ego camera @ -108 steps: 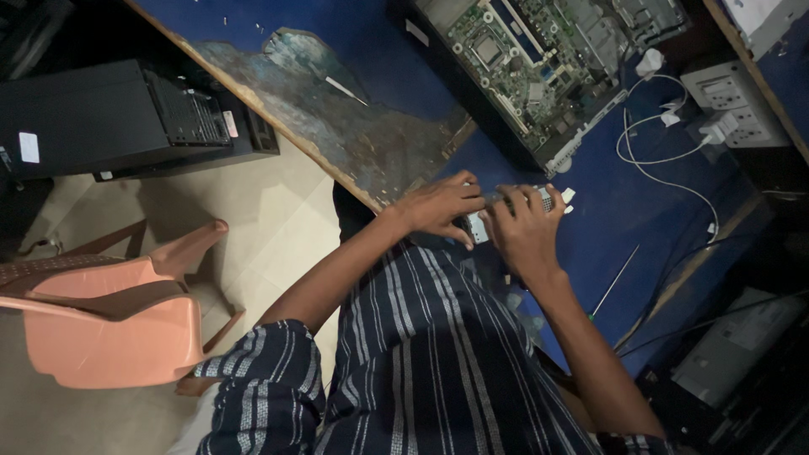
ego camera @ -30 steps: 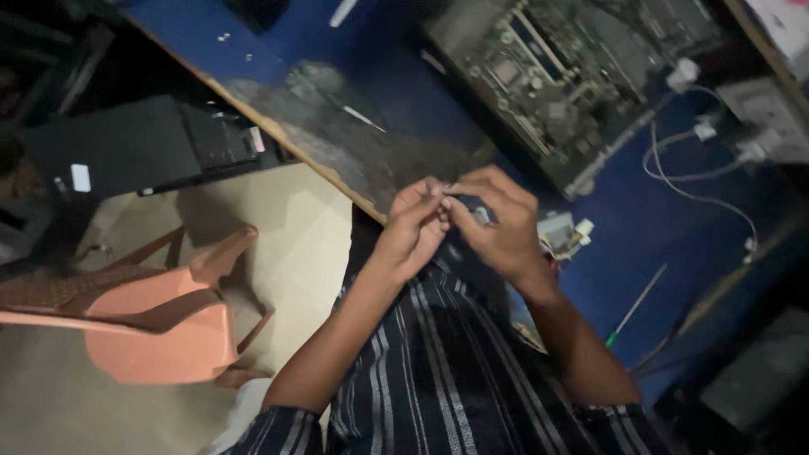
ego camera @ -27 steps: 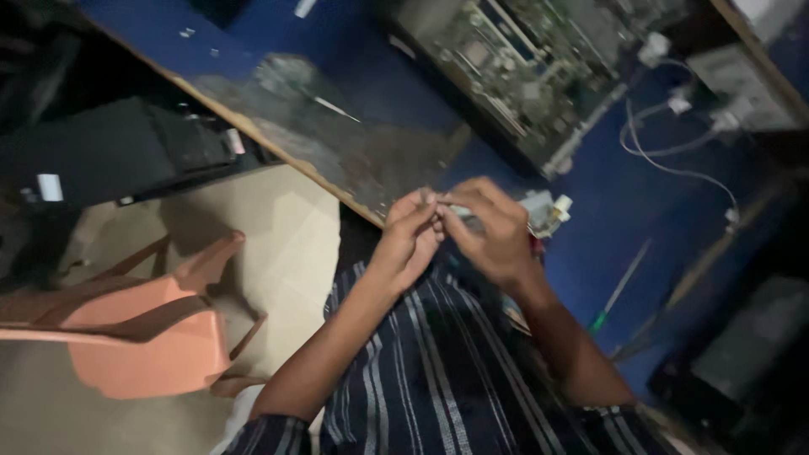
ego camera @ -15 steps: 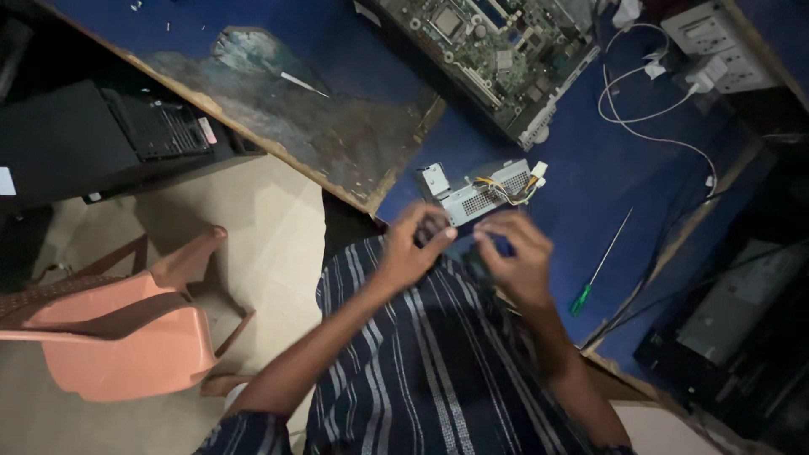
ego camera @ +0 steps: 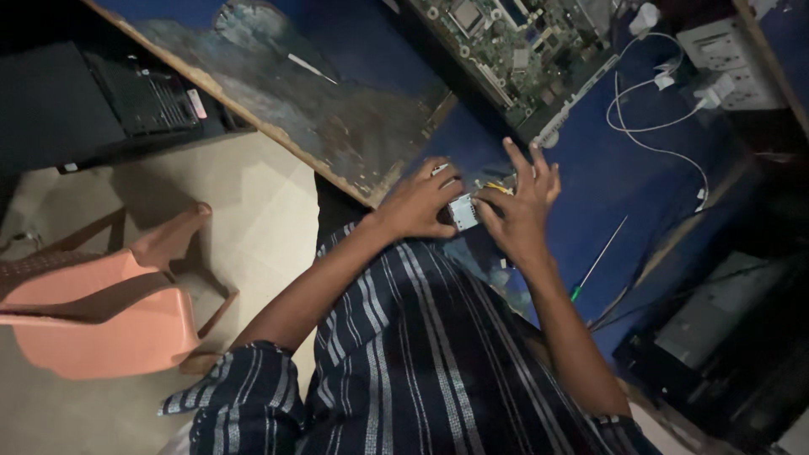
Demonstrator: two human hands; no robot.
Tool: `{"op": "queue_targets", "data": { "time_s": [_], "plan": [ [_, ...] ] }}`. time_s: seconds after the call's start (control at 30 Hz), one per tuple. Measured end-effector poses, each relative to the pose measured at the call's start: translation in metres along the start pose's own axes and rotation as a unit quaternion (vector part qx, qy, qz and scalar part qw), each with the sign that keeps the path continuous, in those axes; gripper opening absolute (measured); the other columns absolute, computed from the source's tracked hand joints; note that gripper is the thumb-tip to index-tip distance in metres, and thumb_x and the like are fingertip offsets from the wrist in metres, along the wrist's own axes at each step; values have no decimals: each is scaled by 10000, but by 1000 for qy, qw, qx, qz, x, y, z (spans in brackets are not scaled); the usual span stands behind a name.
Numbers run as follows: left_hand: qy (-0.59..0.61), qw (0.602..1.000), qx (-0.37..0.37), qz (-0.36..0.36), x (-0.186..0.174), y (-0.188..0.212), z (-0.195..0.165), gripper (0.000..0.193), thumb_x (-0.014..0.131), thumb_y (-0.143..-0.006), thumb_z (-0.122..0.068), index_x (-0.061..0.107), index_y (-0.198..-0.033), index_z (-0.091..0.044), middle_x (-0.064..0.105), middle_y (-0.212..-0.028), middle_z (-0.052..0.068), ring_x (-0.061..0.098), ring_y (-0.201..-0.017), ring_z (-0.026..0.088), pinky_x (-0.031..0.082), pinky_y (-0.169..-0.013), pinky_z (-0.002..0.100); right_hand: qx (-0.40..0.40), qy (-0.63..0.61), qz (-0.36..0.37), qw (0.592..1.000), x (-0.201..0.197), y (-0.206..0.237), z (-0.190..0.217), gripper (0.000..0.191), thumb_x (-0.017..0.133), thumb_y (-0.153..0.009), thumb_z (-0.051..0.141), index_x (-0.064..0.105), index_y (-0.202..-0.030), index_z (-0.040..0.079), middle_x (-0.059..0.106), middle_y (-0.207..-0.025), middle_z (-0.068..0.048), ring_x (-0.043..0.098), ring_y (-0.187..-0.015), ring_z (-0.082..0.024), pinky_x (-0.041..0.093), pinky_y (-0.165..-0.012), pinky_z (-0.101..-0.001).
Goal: The person sits at a repair bench and uses a screwdriver to unscrew the casing of a computer power supply unit, at times holding the unit on their lap. They reposition the unit, remove screws, and work on different sides of the metal casing throughout the episode.
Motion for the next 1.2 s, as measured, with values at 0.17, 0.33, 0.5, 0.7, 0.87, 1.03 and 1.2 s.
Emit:
{"op": "queue_targets", "data": {
  "time_s": [0.17,0.33,0.5,0.7,0.87,1.03,1.2],
  "plan": [
    [48,995,62,-56,-3,2,-2,653,853,-626,-345,624,-1176,-79,592,-1286,128,433,-1323,489,437,-1087,542,4,2,8,1000,6,3,-3,159,870,-772,241,817,-922,228,451,-1621,-97,269,-1553,-407,115,-1230,-678],
    [63,995,47,-59,0,4,0,634,856,-614,-315,634,-1164,-91,615,-1238,103,452,-1325,481,452,-1067,531,-7,-1,-5,1000,7,5,-1,145,875,-795,248,826,-931,252,470,-1613,-86,285,-1546,-398,106,-1232,-683],
    [64,995,49,-63,2,6,0,662,857,-597,-322,629,-1170,-80,614,-1266,114,458,-1321,485,459,-1051,525,-7,12,-5,1000,7,7,2,162,878,-773,221,818,-921,251,499,-1586,-63,318,-1529,-391,114,-1227,-689],
    [52,994,62,-74,0,8,-1,702,861,-599,-346,627,-1197,-62,601,-1283,132,448,-1326,487,438,-1079,540,-36,93,1,995,12,14,14,185,876,-776,188,795,-941,215,544,-1536,-56,394,-1476,-372,162,-1205,-682],
    [54,994,63,-67,3,10,-1,694,855,-621,-360,626,-1200,-54,596,-1291,127,439,-1344,492,431,-1088,540,-48,78,-10,996,10,17,21,192,862,-797,157,775,-961,202,583,-1496,-52,453,-1449,-351,210,-1217,-650],
    [40,995,61,-75,5,9,-1,680,855,-614,-346,628,-1187,-56,595,-1293,127,440,-1348,481,424,-1098,541,-38,27,-30,998,2,19,24,249,841,-807,113,785,-1045,162,600,-1431,-97,484,-1396,-362,227,-1187,-628],
    [52,992,73,-85,3,12,-6,676,851,-619,-329,633,-1199,-56,604,-1287,112,459,-1352,450,439,-1117,503,41,-87,-188,978,-36,47,-18,223,767,-897,38,719,-1115,46,667,-1300,-134,611,-1285,-324,412,-1141,-481]
  ]
}}
Point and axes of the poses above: each hand's wrist, its own y-axis away from the middle knuckle, its own x-axis out of the palm, z = x × y, the point moved 8 cm from there along -y, towards the middle knuckle
